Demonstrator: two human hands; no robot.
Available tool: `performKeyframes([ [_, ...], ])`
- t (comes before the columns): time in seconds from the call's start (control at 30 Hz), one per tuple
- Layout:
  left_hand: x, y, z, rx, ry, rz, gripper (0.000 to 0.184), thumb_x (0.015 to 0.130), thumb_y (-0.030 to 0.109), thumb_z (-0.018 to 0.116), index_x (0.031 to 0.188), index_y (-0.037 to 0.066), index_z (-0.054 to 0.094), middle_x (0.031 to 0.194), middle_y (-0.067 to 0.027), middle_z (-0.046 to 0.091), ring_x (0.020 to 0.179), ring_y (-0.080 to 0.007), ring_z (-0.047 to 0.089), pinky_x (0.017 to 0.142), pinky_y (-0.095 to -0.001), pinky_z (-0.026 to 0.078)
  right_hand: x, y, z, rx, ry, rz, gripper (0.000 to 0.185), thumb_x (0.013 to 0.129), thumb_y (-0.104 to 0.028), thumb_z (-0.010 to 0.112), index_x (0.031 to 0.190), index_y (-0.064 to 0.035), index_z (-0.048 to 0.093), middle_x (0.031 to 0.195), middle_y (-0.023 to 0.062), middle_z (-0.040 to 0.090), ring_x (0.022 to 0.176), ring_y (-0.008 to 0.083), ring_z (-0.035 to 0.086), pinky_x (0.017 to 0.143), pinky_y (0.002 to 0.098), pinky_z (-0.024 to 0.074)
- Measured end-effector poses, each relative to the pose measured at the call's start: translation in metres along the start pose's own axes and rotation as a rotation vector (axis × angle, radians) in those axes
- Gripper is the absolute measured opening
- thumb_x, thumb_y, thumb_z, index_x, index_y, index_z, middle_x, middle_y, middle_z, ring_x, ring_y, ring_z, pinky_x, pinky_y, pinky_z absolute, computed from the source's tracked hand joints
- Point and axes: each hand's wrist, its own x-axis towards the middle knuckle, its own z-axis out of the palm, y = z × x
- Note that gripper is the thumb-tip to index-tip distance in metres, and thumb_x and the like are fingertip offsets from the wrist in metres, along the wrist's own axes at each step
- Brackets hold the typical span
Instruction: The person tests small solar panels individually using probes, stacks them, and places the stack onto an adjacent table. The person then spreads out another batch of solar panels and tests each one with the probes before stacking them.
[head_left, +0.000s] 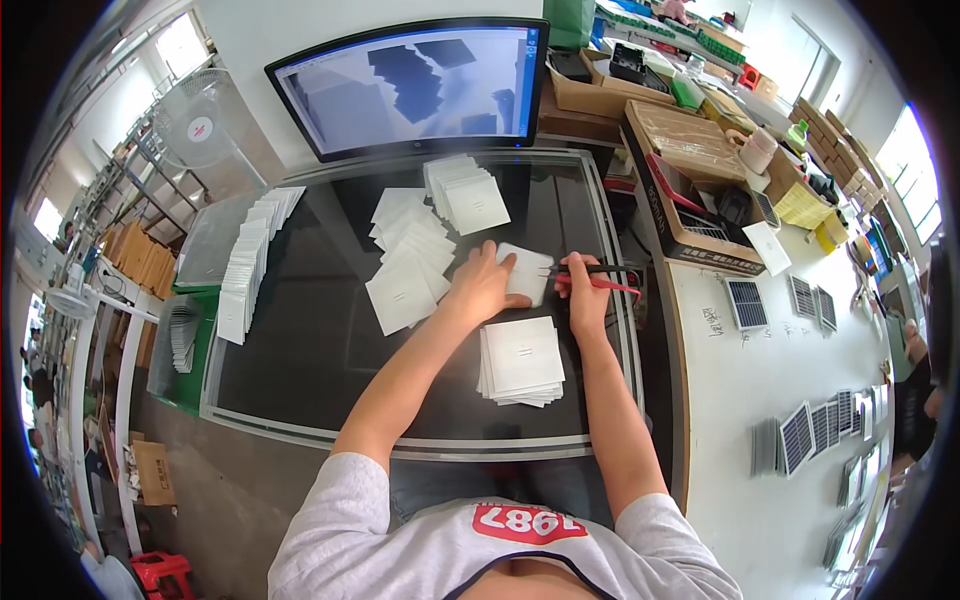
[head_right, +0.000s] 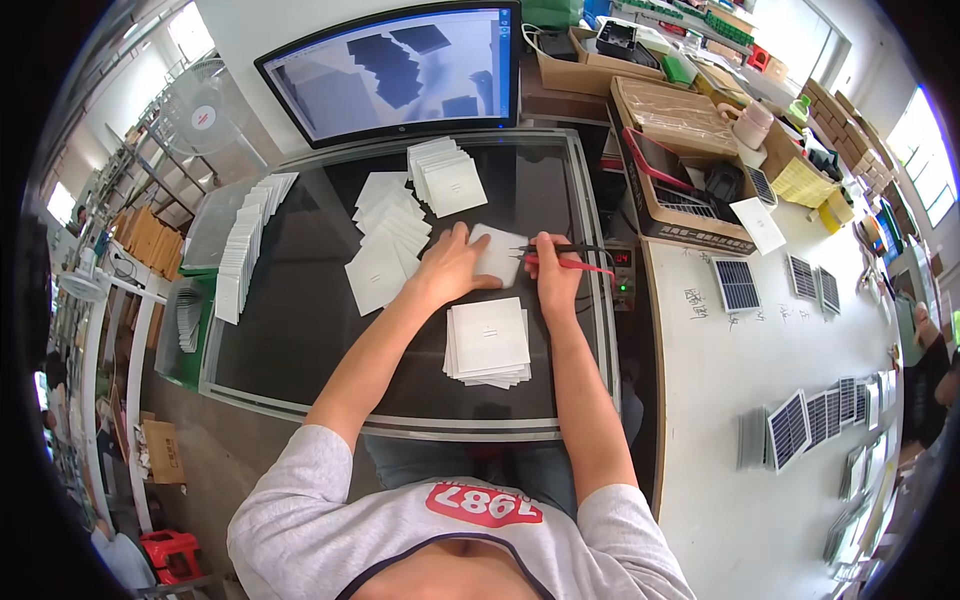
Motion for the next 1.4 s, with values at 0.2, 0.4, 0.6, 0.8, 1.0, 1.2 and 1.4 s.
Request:
performKeyframes([
  [0.2,0.001,-0.005,0.002,-0.172,-0.118,0.014,0.07,0.071,0.043,0.078,0.121,-0.001,0.058,0.11,-0.0212,0.054,0.107,-0.0355,0.056,0.086,-0.044,0.049,0.0,0.003,0.01,-0.146,-0.011,0.0,0.025,0.094,-0.022,0.06,0.084,0.0006,0.061,0.064,0.0046,0.06,0.056,0.0086,0.058,0.049,0.0221,0.0447],
  [0.4,0.007,-0.001,0.014,-0.096,0.143,0.031,0.074,0.065,0.043,0.082,0.121,0.0,0.059,0.128,-0.0164,0.053,0.122,-0.0315,0.046,0.097,-0.0461,0.04,0.002,0.003,0.012,-0.037,0.057,0.003,0.024,0.093,-0.021,0.06,0.086,0.0013,0.061,0.067,0.0055,0.061,0.057,0.0103,0.06,0.05,0.0235,0.0478],
  [0.6,0.005,-0.018,-0.005,-0.204,-0.122,0.11,0.077,0.064,0.032,0.082,0.129,0.002,0.052,0.136,-0.014,0.049,0.128,-0.0307,0.043,0.101,-0.045,0.038,-0.004,-0.001,0.013,-0.128,-0.026,0.034,0.023,0.093,-0.02,0.06,0.085,0.0014,0.062,0.065,0.0051,0.061,0.057,0.0096,0.06,0.051,0.0232,0.0477],
  [0.8,0.001,-0.016,-0.006,-0.204,-0.156,0.13,0.082,0.062,0.026,0.084,0.133,0.003,0.049,0.138,-0.0145,0.048,0.13,-0.0302,0.041,0.102,-0.0443,0.038,-0.003,0.006,0.017,-0.324,-0.075,-0.031,0.023,0.09,-0.019,0.062,0.08,0.0015,0.063,0.063,0.0041,0.062,0.057,0.0087,0.059,0.053,0.0251,0.047],
  [1.0,0.0,-0.013,0.001,-0.238,-0.076,0.113,0.084,0.059,0.024,0.086,0.132,0.003,0.05,0.136,-0.014,0.05,0.128,-0.0304,0.042,0.103,-0.0426,0.038,-0.003,0.005,0.019,-0.35,-0.064,-0.053,0.022,0.089,-0.019,0.062,0.079,0.0007,0.064,0.062,0.0035,0.062,0.057,0.0087,0.059,0.053,0.0262,0.0462],
  [1.2,-0.001,-0.014,0.006,-0.301,-0.036,0.12,0.085,0.057,0.019,0.088,0.131,0.004,0.051,0.134,-0.0119,0.051,0.127,-0.031,0.042,0.105,-0.0417,0.038,-0.003,0.01,0.019,-0.411,-0.08,-0.129,0.022,0.089,-0.021,0.063,0.08,-0.0009,0.065,0.062,0.005,0.063,0.056,0.0109,0.06,0.054,0.0279,0.0463],
  [1.4,-0.002,-0.013,0.003,-0.322,-0.046,0.125,0.085,0.055,0.017,0.089,0.131,0.007,0.052,0.133,-0.0104,0.05,0.125,-0.0305,0.041,0.105,-0.0406,0.038,-0.004,0.01,0.017,-0.474,-0.105,-0.163,0.023,0.09,-0.022,0.062,0.081,-0.0015,0.065,0.062,0.0055,0.064,0.055,0.011,0.06,0.054,0.0275,0.0463],
])
